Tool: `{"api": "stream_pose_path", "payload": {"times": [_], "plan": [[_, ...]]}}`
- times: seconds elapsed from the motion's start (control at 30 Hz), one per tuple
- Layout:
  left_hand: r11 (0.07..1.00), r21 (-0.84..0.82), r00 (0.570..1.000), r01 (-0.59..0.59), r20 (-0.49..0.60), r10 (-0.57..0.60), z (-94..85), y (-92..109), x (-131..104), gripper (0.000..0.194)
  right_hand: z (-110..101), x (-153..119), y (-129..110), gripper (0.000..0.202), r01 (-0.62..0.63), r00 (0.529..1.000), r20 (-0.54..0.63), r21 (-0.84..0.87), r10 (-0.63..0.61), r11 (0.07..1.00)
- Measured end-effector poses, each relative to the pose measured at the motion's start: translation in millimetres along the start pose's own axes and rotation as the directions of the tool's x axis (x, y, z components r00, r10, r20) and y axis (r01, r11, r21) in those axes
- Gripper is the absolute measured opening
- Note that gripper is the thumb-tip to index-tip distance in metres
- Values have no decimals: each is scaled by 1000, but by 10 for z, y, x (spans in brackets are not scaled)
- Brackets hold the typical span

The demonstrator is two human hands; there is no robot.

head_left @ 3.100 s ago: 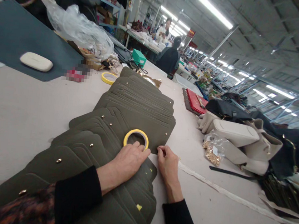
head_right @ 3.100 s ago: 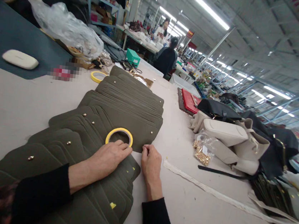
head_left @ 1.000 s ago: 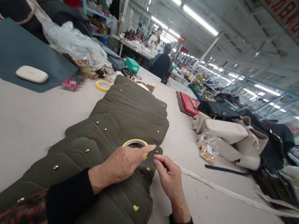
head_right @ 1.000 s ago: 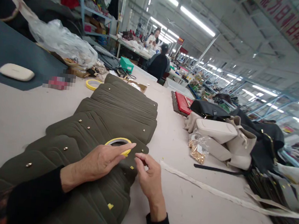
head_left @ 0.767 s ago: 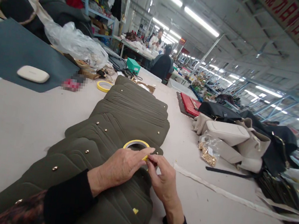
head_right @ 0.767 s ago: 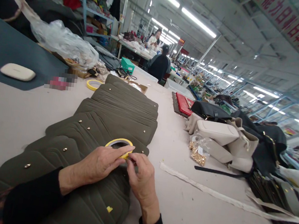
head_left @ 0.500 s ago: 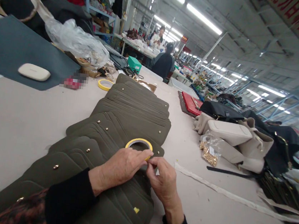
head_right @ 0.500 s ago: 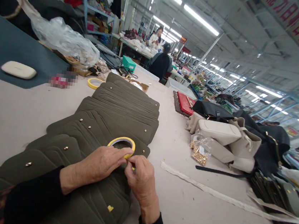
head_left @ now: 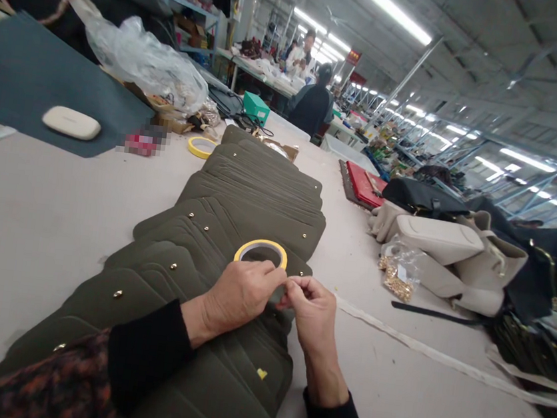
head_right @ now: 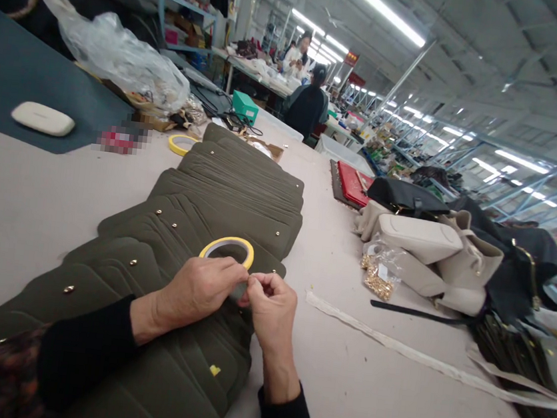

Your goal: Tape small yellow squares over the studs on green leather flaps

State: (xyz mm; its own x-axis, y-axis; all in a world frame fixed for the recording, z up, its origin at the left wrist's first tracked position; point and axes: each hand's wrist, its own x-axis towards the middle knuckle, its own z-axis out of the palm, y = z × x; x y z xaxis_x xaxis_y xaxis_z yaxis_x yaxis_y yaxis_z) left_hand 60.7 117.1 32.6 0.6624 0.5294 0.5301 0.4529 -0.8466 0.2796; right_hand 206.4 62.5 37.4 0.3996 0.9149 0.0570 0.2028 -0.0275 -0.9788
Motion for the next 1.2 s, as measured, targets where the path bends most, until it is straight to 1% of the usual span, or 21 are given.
{"api": "stream_pose_path", "payload": {"times": [0.07,0.13,0.2,0.3,0.4,0.47,0.57,0.67,0.77,0.83,0.9,1.0,1.03,1.1,1.13,1.17,1.2], "plan": [[999,-29,999,-29,-30,29,-3,35,-21,28,-23,67,47,19,-63,995,-66,78,69,995],[998,-39,999,-48,-19,47,3,66,-37,27,-95,136,134,23,-150,976,-131,173,173,973],[999,-20,999,-35,34,36,25,77,-39,23,-202,187,234,28,-202,965,-122,209,230,957],[998,64,985,-11,173,0,84,56,-15,14,-348,222,358,34,-166,980,-84,134,178,977],[991,133,950,21,306,-61,152,32,17,9,-406,246,434,37,-106,990,-91,12,107,994],[990,135,929,50,358,-96,182,27,32,9,-401,269,461,36,-83,993,-90,-73,76,994],[991,119,914,64,392,-106,188,28,45,9,-372,310,477,36,-55,996,-75,-210,40,976],[991,121,908,60,406,-105,165,26,54,11,-345,352,476,35,6,998,-50,-392,-28,920],[990,127,902,55,420,-104,146,19,62,12,-318,403,478,30,81,992,-30,-578,-120,812],[990,128,894,58,435,-108,144,14,65,12,-301,446,486,26,91,990,-26,-647,-141,757],[990,127,888,58,446,-109,149,11,64,13,-287,490,499,22,75,991,-30,-667,-127,741],[991,124,890,53,444,-103,162,5,55,13,-292,531,516,18,45,995,-41,-667,-96,744],[991,121,892,52,441,-101,166,3,50,13,-303,530,521,20,26,996,-51,-657,-78,753],[992,114,898,51,430,-95,173,-4,40,12,-345,501,533,36,-24,995,-93,-581,-37,813],[993,109,902,50,422,-92,175,-8,36,12,-374,475,541,42,-30,992,-119,-526,-39,850],[993,102,906,50,415,-88,176,-12,32,12,-405,445,550,42,-4,988,-138,-485,-72,875],[994,99,910,50,406,-86,176,-17,30,12,-436,413,559,38,56,981,-139,-474,-137,879]]}}
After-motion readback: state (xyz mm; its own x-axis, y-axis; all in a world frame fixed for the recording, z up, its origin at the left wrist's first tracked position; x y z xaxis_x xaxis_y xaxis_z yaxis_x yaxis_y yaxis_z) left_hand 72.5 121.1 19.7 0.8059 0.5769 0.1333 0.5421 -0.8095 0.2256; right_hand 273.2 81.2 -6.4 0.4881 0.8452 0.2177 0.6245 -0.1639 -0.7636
